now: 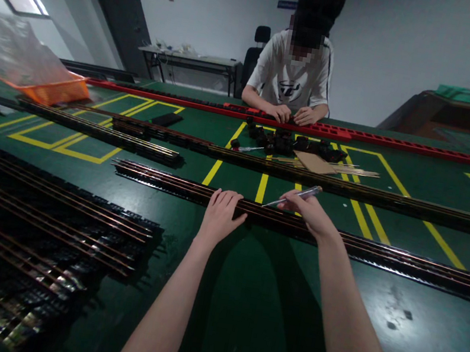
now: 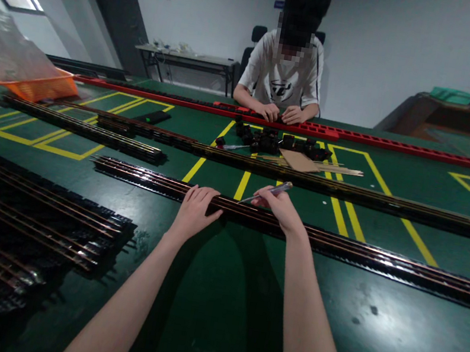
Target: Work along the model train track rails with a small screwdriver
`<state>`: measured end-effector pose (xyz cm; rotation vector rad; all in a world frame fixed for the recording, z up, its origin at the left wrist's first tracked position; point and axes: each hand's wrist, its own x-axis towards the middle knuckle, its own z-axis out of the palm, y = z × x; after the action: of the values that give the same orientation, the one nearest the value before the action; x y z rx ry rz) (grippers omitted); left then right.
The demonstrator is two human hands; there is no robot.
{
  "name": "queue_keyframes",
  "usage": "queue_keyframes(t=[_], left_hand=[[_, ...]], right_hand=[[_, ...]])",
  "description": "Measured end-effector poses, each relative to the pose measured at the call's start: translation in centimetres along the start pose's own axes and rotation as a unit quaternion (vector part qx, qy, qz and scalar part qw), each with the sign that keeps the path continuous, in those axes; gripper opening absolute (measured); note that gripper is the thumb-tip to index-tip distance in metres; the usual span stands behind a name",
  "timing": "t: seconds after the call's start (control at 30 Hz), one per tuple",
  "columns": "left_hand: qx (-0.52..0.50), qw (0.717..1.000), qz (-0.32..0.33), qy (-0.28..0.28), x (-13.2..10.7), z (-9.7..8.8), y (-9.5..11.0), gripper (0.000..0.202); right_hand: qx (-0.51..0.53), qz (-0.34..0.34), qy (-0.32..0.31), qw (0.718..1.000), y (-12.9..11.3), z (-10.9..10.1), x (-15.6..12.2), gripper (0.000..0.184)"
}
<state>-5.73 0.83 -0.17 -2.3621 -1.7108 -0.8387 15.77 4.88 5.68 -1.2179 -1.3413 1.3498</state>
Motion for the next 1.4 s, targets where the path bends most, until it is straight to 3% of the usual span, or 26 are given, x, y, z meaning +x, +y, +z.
queue_keyframes(t=[0.63, 1.4], left_hand=[[0.007, 1.000, -0.016, 0.026, 0.0, 0.2, -0.1, 0.028], [-0.039, 0.999, 0.011, -0.004, 0.0, -0.2, -0.4, 0.035]], right_hand=[[-0.025, -0.015, 0.005, 1.000, 0.3, -0.6, 0.0, 0.013], [-0.027, -0.016, 0.012, 0.999, 0.3, -0.8, 0.2, 0.012]])
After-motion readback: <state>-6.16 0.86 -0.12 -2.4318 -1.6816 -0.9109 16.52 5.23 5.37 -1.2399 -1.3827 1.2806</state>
